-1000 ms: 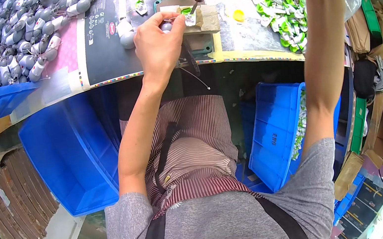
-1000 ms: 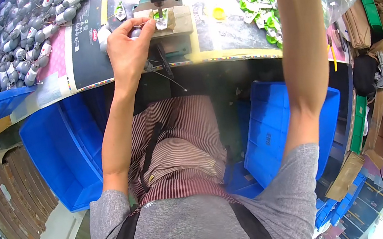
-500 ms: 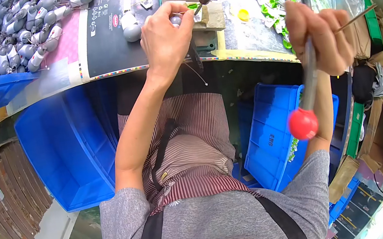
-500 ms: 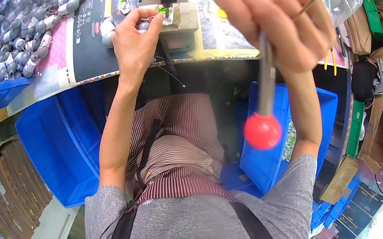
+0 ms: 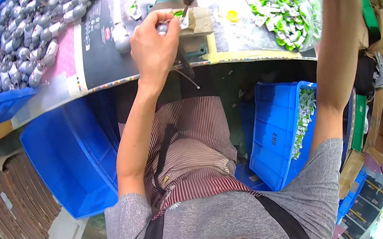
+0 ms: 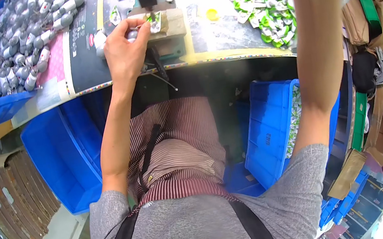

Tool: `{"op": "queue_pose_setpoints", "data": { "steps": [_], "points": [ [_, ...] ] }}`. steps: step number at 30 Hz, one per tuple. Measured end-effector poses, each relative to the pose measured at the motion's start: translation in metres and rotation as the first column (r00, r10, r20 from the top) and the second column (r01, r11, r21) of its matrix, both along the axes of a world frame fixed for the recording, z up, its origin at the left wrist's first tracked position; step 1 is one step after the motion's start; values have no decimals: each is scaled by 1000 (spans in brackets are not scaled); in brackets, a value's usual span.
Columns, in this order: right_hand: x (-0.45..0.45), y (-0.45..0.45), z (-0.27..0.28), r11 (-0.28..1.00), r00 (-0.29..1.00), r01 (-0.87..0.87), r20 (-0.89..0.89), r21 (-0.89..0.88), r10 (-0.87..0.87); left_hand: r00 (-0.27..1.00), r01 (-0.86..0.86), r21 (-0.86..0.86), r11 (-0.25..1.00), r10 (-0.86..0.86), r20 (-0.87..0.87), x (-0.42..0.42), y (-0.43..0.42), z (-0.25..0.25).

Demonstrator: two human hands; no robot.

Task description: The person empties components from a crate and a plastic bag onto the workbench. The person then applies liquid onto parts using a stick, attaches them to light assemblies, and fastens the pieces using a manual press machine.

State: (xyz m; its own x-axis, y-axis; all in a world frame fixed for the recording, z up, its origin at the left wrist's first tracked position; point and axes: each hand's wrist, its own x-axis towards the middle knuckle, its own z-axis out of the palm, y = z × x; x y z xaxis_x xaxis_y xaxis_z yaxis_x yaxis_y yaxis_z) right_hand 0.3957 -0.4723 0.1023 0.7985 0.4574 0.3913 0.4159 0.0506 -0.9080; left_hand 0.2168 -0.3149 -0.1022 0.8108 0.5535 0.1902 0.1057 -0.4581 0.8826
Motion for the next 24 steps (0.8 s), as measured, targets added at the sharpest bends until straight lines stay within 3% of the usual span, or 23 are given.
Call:
{"op": "queue_pose_setpoints", "data": {
  "steps": [2,3,4,5,6,7,9,10,12,13,14,15,16,18,20,21,22,24],
  "points": [
    [20,9,-21,999,984,-9,-176,-49,0,999,49,-47,998,-49,-6,-2,1,6],
    [7,12,-26,972,938,187,-270,-141,-219,996,81,39,996,-82,25,-4,3,6],
    [30,13,-54,902,954,299,79,-313,-289,990,119,71,990,-124,65,-8,3,10],
    [49,5,-106,987,960,153,243,-38,-140,986,166,-61,984,-164,36,-14,3,19],
    [103,-50,-170,892,757,49,600,-449,260,980,198,-190,962,-200,9,-23,5,28],
    [57,-16,-164,886,803,281,596,-368,-7,983,177,-348,920,-182,19,-31,12,34],
    [14,-3,-152,426,664,553,688,-716,293,1000,-12,-382,924,12,-3,-38,42,34],
    [30,-17,-184,527,543,534,746,-662,386,994,-106,-399,911,108,-17,-44,59,32],
    [37,-22,-200,524,453,585,785,-619,422,966,-248,-58,967,252,63,-31,108,-8],
    [34,-20,-195,432,523,575,718,-695,460,988,-141,57,988,136,78,-22,120,-30],
    [42,-23,-203,477,489,563,738,-675,466,997,-27,171,985,14,77,-18,128,-40],
    [53,-27,-211,502,441,567,755,-653,485,999,39,294,955,-36,-15,-16,118,-11],
    [59,-28,-214,523,395,571,770,-633,502,990,-27,394,919,-29,135,-8,117,-7],
    [66,-30,-220,576,422,523,779,-627,464,988,-91,647,757,-11,152,17,154,-12],
    [70,-34,-222,609,469,499,783,-617,409,946,24,858,513,265,-184,29,176,-4],
    [65,-31,-215,599,572,445,726,-666,382,916,83,839,538,290,-277,39,191,-12],
    [43,-24,-197,650,538,452,768,-610,347,880,143,813,564,304,-366,44,203,-20],
    [51,-29,-199,632,540,437,748,-640,385,886,195,789,583,240,-396,45,215,-14]
  ]
}}
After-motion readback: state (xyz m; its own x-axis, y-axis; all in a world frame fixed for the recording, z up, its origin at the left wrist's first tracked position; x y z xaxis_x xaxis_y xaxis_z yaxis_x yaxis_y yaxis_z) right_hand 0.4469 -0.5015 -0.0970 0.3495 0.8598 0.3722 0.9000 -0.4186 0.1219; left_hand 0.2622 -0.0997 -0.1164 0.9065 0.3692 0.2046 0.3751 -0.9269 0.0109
